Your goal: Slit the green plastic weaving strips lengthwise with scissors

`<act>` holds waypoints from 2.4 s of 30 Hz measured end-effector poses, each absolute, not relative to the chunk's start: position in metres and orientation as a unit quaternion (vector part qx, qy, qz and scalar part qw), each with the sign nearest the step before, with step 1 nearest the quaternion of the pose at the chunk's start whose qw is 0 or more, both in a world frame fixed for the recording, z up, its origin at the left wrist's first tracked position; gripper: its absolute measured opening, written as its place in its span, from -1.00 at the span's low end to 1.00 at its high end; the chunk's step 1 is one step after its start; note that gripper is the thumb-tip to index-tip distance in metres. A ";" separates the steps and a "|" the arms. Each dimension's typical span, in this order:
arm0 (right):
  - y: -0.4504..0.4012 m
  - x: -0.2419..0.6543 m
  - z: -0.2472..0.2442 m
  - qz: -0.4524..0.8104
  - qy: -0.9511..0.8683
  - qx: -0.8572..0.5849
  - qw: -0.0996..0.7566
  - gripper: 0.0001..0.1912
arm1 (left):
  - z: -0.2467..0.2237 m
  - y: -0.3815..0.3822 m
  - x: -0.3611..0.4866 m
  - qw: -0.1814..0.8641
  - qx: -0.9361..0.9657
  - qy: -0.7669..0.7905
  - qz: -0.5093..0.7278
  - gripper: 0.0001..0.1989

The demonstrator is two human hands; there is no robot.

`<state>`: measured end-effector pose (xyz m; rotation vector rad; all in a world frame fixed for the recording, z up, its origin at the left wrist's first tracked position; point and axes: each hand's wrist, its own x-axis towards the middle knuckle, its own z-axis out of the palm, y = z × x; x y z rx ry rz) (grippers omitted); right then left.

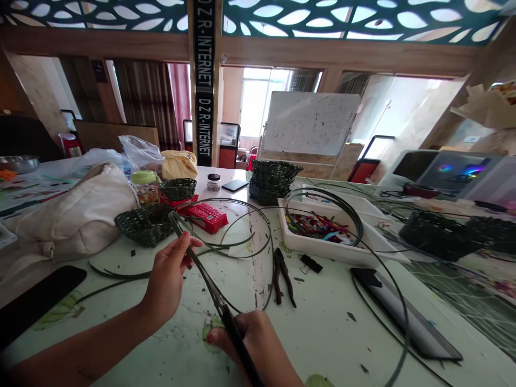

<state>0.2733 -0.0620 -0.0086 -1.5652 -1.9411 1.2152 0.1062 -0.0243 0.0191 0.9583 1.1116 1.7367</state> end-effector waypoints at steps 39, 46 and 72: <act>-0.061 0.273 -0.012 0.426 -0.687 -0.549 0.211 -0.40 | 0.022 -0.024 0.105 0.511 0.376 0.386 0.670 -0.71; -0.060 0.275 -0.012 0.443 -0.684 -0.542 0.206 -0.37 | 0.039 -0.005 0.085 0.545 0.333 0.349 0.686 -0.78; -0.068 0.281 -0.008 0.442 -0.710 -0.517 0.184 -0.43 | 0.030 -0.030 0.104 0.468 0.373 0.391 0.699 -0.79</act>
